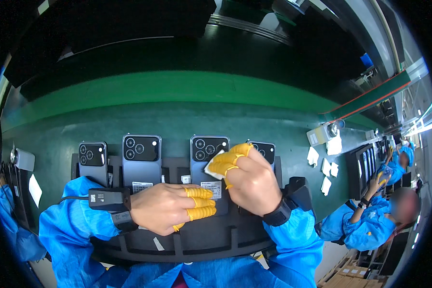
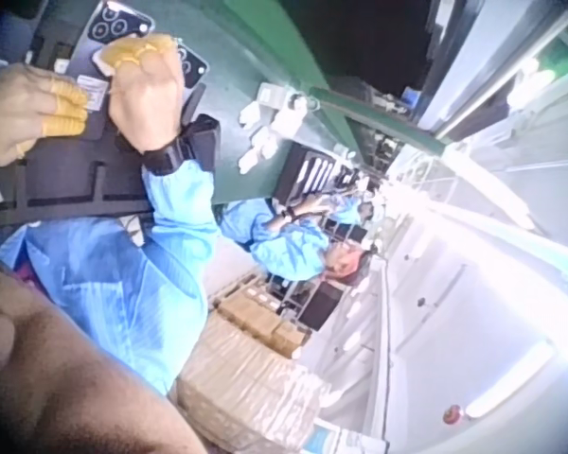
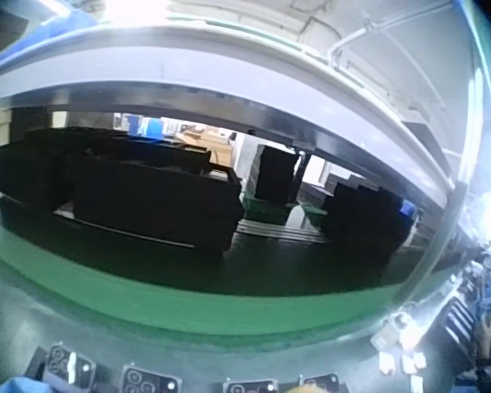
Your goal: Cleaning and assembling smartphone units on a factory production line.
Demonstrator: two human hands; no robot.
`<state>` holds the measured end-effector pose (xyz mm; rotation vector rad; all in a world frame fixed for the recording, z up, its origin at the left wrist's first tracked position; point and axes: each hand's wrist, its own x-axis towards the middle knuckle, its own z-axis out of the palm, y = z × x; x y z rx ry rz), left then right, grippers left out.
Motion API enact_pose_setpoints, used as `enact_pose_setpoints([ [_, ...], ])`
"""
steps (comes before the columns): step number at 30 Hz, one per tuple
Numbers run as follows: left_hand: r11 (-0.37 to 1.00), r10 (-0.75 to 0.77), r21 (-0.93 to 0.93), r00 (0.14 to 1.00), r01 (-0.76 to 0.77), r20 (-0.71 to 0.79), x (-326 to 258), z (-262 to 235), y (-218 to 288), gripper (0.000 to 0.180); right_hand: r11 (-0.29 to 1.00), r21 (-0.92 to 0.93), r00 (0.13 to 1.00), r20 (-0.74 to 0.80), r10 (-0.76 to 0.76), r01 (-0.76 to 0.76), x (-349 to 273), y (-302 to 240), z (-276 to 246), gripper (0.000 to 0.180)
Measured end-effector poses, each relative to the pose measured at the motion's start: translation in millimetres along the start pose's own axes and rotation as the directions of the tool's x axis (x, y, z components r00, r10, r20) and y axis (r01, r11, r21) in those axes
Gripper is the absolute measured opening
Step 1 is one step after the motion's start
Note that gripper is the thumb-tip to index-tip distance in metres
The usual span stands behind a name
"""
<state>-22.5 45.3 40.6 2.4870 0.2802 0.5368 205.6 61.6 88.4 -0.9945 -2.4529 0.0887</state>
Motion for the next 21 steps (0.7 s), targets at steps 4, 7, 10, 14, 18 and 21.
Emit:
enact_pose_setpoints([
  [4,1.000,0.004,0.008,1.000,-0.004,0.014,0.6,0.4,0.4,0.057,0.989,-0.013,0.987,-0.053,-0.148,0.148,11.2,6.7,3.9,0.020],
  [7,1.000,-0.004,-0.008,1.000,0.004,0.030,1.5,-0.4,0.4,0.058,0.971,0.017,0.971,0.010,-0.240,0.240,12.3,15.5,7.3,0.020],
  [10,1.000,-0.005,0.010,1.000,0.004,0.030,0.5,-3.9,1.8,0.060,0.972,-0.013,0.972,0.025,-0.233,0.233,10.9,20.7,6.0,0.020],
  [14,1.000,-0.016,0.012,0.999,0.016,0.029,-0.7,-5.3,3.0,0.062,0.962,-0.173,0.976,-0.008,-0.217,0.213,11.5,27.4,-10.5,0.017],
  [18,1.000,-0.017,0.010,0.999,0.017,0.051,-1.1,-0.4,-1.0,0.062,0.961,-0.269,0.998,-0.002,-0.062,0.059,4.2,33.0,-24.7,0.017],
  [21,1.000,-0.027,0.001,0.997,0.027,0.067,-3.1,-2.8,1.1,0.063,0.987,-0.056,0.988,-0.041,-0.152,0.149,9.4,16.7,-9.2,0.018],
])
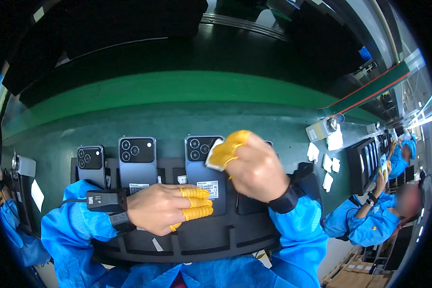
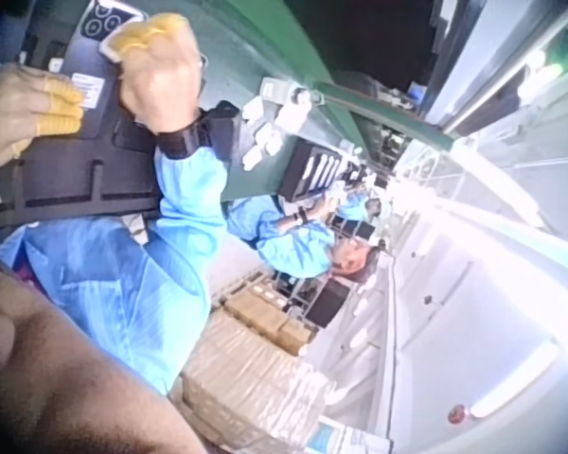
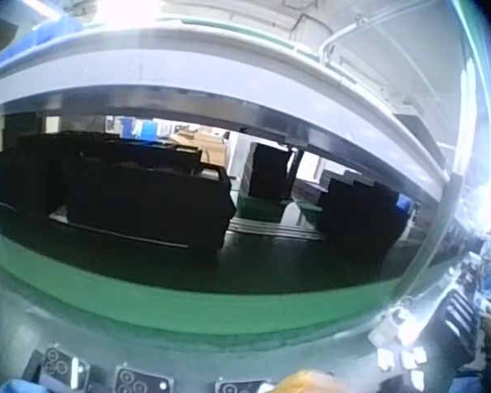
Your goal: Cleaning and assembling smartphone units on a factory production line.
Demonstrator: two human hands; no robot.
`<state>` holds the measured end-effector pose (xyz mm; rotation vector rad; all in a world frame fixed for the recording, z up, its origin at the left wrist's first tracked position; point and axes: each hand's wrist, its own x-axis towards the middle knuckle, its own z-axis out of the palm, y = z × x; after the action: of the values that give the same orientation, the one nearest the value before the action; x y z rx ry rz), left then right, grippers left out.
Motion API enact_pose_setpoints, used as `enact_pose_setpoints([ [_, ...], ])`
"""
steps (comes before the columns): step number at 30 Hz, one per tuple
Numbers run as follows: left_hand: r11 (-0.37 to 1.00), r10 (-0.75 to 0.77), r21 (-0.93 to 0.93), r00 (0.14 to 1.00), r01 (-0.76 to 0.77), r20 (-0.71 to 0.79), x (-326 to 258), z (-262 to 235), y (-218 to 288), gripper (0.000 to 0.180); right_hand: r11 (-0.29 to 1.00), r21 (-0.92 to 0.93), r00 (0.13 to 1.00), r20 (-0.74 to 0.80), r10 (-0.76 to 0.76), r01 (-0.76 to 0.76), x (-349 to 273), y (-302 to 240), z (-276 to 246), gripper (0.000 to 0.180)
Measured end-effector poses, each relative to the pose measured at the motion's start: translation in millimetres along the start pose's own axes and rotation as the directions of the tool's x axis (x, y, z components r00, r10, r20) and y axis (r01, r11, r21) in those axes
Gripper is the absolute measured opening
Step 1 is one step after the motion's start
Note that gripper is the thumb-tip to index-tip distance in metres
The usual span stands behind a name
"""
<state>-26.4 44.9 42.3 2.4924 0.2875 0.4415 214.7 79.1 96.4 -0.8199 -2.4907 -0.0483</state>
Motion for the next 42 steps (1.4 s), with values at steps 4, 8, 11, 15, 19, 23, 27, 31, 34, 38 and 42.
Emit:
enact_pose_setpoints([
  [4,1.000,0.014,0.012,1.000,-0.013,-0.025,-1.8,0.4,-0.2,0.062,0.990,0.094,0.992,0.060,-0.109,0.103,5.6,-0.6,13.8,0.020],
  [8,0.999,0.010,0.040,0.999,-0.008,-0.032,-1.5,-1.1,0.7,0.061,0.964,-0.267,0.999,0.046,0.023,-0.010,4.7,18.3,-9.0,0.014],
  [11,0.999,0.029,0.035,1.000,-0.029,-0.002,2.0,-3.2,-0.1,0.059,0.969,-0.217,0.992,-0.015,0.122,-0.122,-7.3,23.0,-19.6,0.016],
  [15,0.998,0.032,0.054,0.999,-0.034,0.033,-1.2,0.1,-1.8,0.059,0.891,-0.293,0.936,-0.173,0.306,-0.346,-32.8,37.1,-40.1,0.032],
  [19,0.996,0.013,0.090,1.000,-0.015,0.024,-0.9,-6.7,2.4,0.061,0.630,-0.477,0.782,-0.483,0.394,-0.613,-91.7,100.1,-92.8,0.024],
  [23,0.992,0.028,0.123,1.000,-0.029,0.005,0.5,-9.3,3.9,0.059,0.406,-0.573,0.702,-0.558,0.442,-0.711,-144.2,137.0,-107.8,0.014],
  [27,0.993,0.030,0.117,0.999,-0.028,-0.018,0.2,-7.1,2.5,0.058,0.440,-0.543,0.698,-0.579,0.422,-0.715,-151.8,153.8,-96.0,0.009],
  [31,0.997,0.004,0.083,1.000,-0.002,-0.026,0.2,-8.0,3.7,0.059,0.424,-0.623,0.746,-0.456,0.485,-0.657,-146.7,159.9,-95.8,0.010],
  [34,0.995,-0.011,0.102,1.000,0.014,-0.025,-0.9,-3.8,0.3,0.061,0.423,-0.695,0.790,-0.357,0.499,-0.581,-143.0,163.8,-99.3,0.012],
  [38,0.996,-0.005,0.090,0.999,0.008,-0.036,-1.9,-1.3,-0.9,0.061,0.386,-0.710,0.766,-0.338,0.547,-0.589,-130.7,153.2,-106.0,0.014],
  [42,0.996,-0.002,0.093,1.000,0.003,-0.013,2.6,1.3,-1.3,0.059,0.543,-0.624,0.825,-0.369,0.428,-0.562,-95.4,109.4,-84.2,0.025],
])
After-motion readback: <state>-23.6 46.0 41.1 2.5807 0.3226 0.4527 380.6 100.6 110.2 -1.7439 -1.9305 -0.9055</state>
